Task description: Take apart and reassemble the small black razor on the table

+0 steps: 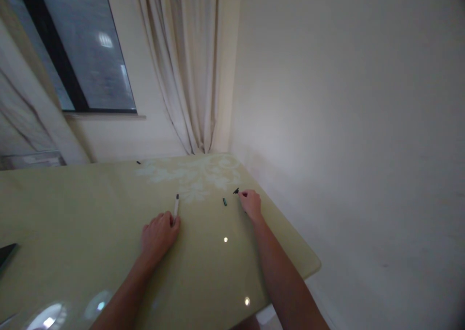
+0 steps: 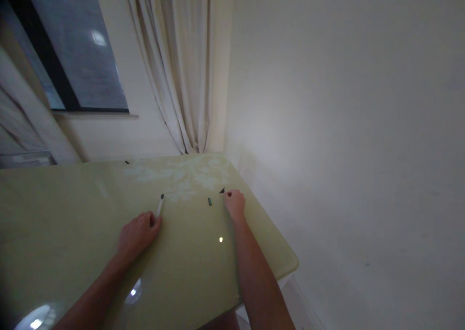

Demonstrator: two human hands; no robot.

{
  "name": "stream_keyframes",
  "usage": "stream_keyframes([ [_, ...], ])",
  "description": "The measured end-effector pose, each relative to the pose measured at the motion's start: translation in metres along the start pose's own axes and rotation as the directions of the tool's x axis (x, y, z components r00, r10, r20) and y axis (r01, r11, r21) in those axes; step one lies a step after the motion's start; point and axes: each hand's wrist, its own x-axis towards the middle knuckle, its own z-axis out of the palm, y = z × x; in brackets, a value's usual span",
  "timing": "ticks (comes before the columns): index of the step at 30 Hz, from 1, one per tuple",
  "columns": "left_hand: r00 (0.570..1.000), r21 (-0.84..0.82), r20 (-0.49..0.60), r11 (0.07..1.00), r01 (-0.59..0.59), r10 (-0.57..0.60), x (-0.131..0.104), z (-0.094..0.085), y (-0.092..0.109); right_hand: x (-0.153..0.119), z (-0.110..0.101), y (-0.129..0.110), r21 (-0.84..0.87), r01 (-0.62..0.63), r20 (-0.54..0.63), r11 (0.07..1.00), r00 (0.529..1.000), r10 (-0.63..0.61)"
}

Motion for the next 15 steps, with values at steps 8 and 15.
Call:
stream_keyframes([
  [8,0.999,-0.105,-0.041,0.994,0.014,-0.018,-0.003,-0.001,0.006,-0.007,0.001,-0.009,-0.119,0.014,0.011,0.993,1.000,-0.013],
  [15,0.994,-0.465,-0.084,0.879,-0.103,0.072,-0.006,0.004,0.041,-0.010,-0.001,-0.011,-0.120,0.039,-0.012,0.992,0.999,-0.040],
])
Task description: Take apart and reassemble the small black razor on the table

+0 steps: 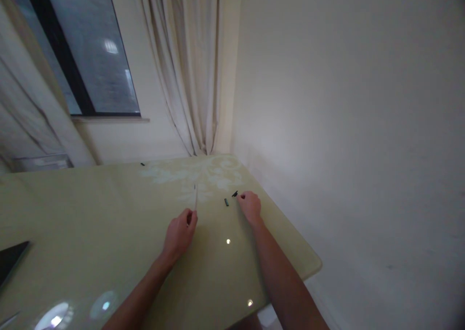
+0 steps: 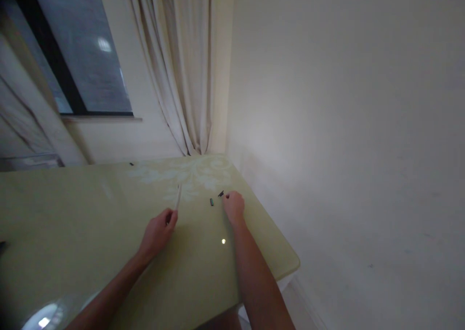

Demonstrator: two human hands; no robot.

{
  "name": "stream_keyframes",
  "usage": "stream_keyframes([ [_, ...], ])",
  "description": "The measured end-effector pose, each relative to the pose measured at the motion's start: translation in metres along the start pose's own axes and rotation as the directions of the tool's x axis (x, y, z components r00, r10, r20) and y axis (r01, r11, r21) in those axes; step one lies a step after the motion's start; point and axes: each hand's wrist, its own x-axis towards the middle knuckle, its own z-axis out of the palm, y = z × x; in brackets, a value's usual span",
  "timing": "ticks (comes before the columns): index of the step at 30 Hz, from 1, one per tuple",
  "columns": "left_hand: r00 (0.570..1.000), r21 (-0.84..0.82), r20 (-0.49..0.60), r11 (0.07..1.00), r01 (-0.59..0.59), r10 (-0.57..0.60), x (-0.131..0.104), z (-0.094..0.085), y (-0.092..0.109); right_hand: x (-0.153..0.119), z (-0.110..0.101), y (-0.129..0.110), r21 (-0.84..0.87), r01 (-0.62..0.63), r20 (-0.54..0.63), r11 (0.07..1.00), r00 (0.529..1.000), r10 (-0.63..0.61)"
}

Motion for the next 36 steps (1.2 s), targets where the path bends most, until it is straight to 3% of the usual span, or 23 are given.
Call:
stream_keyframes([
  [4,0.998,-0.189,0.049,0.982,-0.032,0.042,0.010,0.019,0.030,-0.003,0.001,-0.011,0.231,0.112,-0.110,0.966,0.990,-0.089],
  [6,0.994,-0.226,0.056,0.971,-0.075,0.090,0.017,0.031,0.046,-0.006,0.004,-0.019,0.468,0.207,-0.077,0.859,0.978,-0.194],
  [9,0.968,-0.215,0.122,0.958,-0.189,0.218,0.028,0.048,0.061,-0.007,0.011,-0.028,0.737,0.175,0.016,0.652,0.961,-0.276],
  [11,0.954,-0.191,0.162,0.956,-0.222,0.253,0.037,0.055,0.062,-0.006,0.015,-0.029,0.814,0.119,0.004,0.569,0.977,-0.211],
  [14,0.971,-0.125,0.139,0.976,-0.176,0.193,0.050,0.063,0.052,-0.002,0.017,-0.027,0.862,0.093,-0.060,0.499,0.995,-0.082],
  [21,0.986,0.111,0.134,0.987,-0.119,0.104,0.065,0.080,0.049,-0.002,0.017,-0.027,0.932,0.017,0.011,0.363,0.997,-0.076],
  [24,0.983,0.088,0.129,0.986,-0.142,0.130,0.065,0.074,0.046,-0.005,0.020,-0.027,0.933,-0.064,0.093,0.355,0.994,-0.065],
  [27,0.975,0.031,0.074,0.977,-0.213,0.210,0.053,0.052,0.027,-0.012,0.025,-0.031,0.866,-0.148,0.228,0.478,0.967,-0.114],
  [30,0.928,-0.053,-0.144,0.934,-0.354,0.344,0.031,0.023,-0.002,-0.029,0.030,-0.045,0.796,-0.190,0.390,0.575,0.887,-0.246],
  [33,0.887,-0.049,-0.289,0.920,-0.389,0.360,0.008,-0.001,-0.021,-0.051,0.030,-0.064,0.812,-0.255,0.498,0.525,0.771,-0.397],
  [36,0.857,-0.038,-0.376,0.918,-0.395,0.353,-0.005,-0.011,-0.023,-0.069,0.027,-0.077,0.841,-0.317,0.510,0.439,0.735,-0.448],
])
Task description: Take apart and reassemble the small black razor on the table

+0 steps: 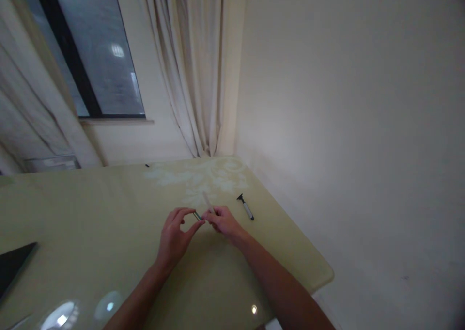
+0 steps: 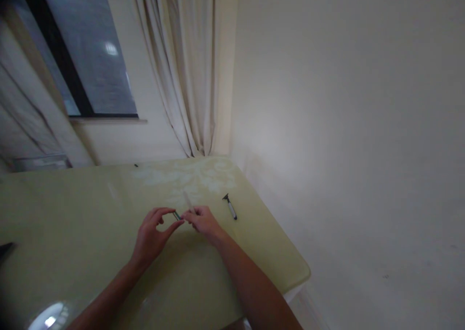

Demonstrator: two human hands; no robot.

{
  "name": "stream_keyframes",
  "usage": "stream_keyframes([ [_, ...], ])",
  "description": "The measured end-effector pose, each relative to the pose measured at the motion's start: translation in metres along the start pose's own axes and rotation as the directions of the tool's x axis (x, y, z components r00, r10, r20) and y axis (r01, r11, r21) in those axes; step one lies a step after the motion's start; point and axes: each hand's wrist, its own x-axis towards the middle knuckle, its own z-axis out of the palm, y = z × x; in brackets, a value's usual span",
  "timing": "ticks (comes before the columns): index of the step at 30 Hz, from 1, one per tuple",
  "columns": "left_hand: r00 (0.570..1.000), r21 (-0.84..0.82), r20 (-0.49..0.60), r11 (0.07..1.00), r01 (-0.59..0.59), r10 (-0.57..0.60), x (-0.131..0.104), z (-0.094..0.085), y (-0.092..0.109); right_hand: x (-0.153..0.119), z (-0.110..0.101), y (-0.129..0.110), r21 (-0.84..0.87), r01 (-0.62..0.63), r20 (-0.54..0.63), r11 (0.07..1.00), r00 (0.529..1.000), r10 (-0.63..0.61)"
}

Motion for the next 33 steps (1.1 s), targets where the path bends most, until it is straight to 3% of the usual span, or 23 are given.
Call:
stream_keyframes([
  [4,1.000,-0.007,-0.018,1.000,-0.009,0.009,0.000,0.004,0.009,-0.008,0.007,-0.004,0.101,0.016,-0.039,0.995,0.999,-0.012],
  [9,1.000,0.000,-0.005,1.000,-0.021,0.021,-0.002,0.011,0.015,-0.010,0.003,-0.004,0.024,0.018,-0.088,1.000,0.996,-0.016],
  [14,0.991,-0.171,0.134,0.985,0.036,-0.013,-0.001,0.003,0.021,-0.009,-0.001,-0.004,-0.005,0.041,-0.150,0.999,0.988,-0.042],
  [19,0.977,-0.282,0.205,0.953,0.110,-0.052,0.002,-0.001,0.022,-0.010,-0.002,-0.007,0.060,-0.004,-0.075,0.998,0.997,0.009],
  [26,0.954,-0.382,0.298,0.910,0.161,-0.044,0.001,0.005,0.018,-0.008,-0.002,-0.002,-0.050,0.031,0.039,0.998,0.999,-0.029],
  [29,0.963,-0.381,0.263,0.910,0.164,-0.064,0.002,0.003,0.013,-0.006,-0.006,-0.001,-0.097,0.063,0.034,0.993,0.998,-0.060],
  [33,0.978,-0.336,0.153,0.924,0.184,-0.139,0.009,-0.006,0.003,-0.006,-0.016,-0.005,-0.263,0.206,-0.003,0.943,0.977,-0.214],
])
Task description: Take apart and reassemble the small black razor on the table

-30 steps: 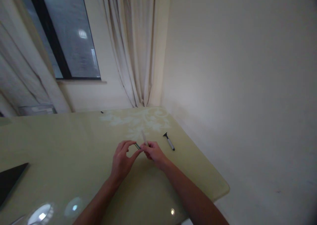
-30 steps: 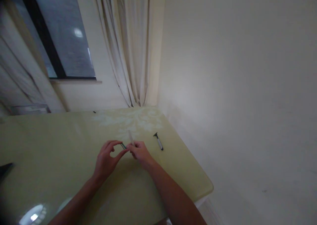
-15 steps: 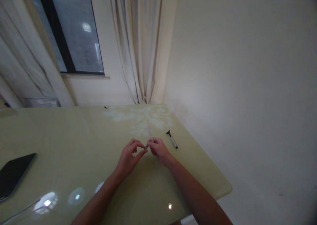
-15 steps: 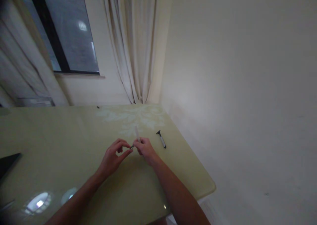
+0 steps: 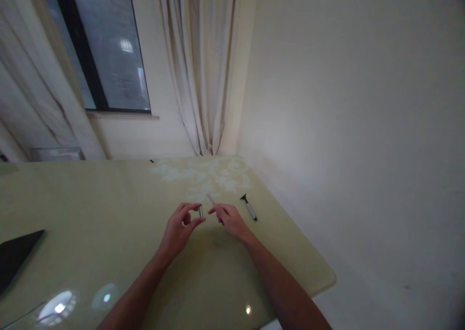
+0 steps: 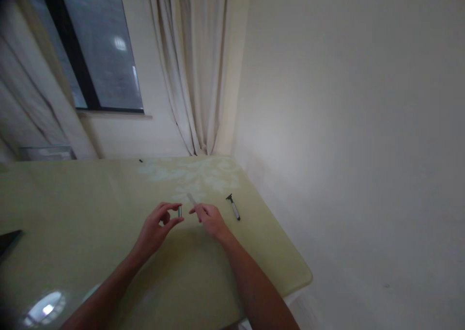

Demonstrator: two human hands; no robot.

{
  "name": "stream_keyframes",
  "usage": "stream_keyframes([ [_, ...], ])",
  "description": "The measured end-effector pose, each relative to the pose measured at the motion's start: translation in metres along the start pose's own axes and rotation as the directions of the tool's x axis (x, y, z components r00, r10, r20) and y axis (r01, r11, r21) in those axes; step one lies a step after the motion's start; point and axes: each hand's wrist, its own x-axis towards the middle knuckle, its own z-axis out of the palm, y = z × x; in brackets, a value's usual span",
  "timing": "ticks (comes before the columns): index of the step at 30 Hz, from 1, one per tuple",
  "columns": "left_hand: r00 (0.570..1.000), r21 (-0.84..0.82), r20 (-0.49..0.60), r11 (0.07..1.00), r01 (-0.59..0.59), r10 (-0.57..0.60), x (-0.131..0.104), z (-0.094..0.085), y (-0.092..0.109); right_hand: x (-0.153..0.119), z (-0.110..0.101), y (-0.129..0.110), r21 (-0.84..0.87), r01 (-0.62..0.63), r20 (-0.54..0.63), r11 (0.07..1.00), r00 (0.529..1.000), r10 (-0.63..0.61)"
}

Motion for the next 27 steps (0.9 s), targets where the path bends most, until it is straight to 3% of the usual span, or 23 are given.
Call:
stream_keyframes([
  [4,0.999,0.011,-0.025,0.999,0.032,-0.032,0.0043,-0.0095,-0.0023,-0.0049,-0.0035,-0.0058,0.022,-0.028,0.101,0.999,0.994,0.026],
  [9,0.999,-0.024,0.009,0.999,0.032,-0.032,0.0028,-0.0079,-0.0049,-0.0097,-0.0005,-0.0098,0.056,-0.089,0.264,0.994,0.962,0.071],
  [14,0.999,-0.059,0.008,0.997,0.054,-0.054,0.0025,-0.0063,-0.0092,-0.0072,-0.0033,-0.0098,-0.128,0.037,0.142,0.991,0.990,-0.019],
  [17,0.997,-0.078,0.018,0.994,0.071,-0.070,0.0030,-0.0073,-0.0094,-0.0070,-0.0034,-0.0106,-0.125,0.064,0.191,0.990,0.981,-0.039],
  [21,0.996,-0.094,-0.008,0.992,0.089,-0.090,0.0038,-0.0085,-0.0070,-0.0076,-0.0023,-0.0109,-0.195,0.108,0.115,0.975,0.990,-0.086],
  [27,0.997,-0.114,-0.018,0.990,0.078,-0.081,0.0049,-0.0099,-0.0045,-0.0087,0.0000,-0.0091,-0.197,0.140,0.161,0.970,0.981,-0.108],
])
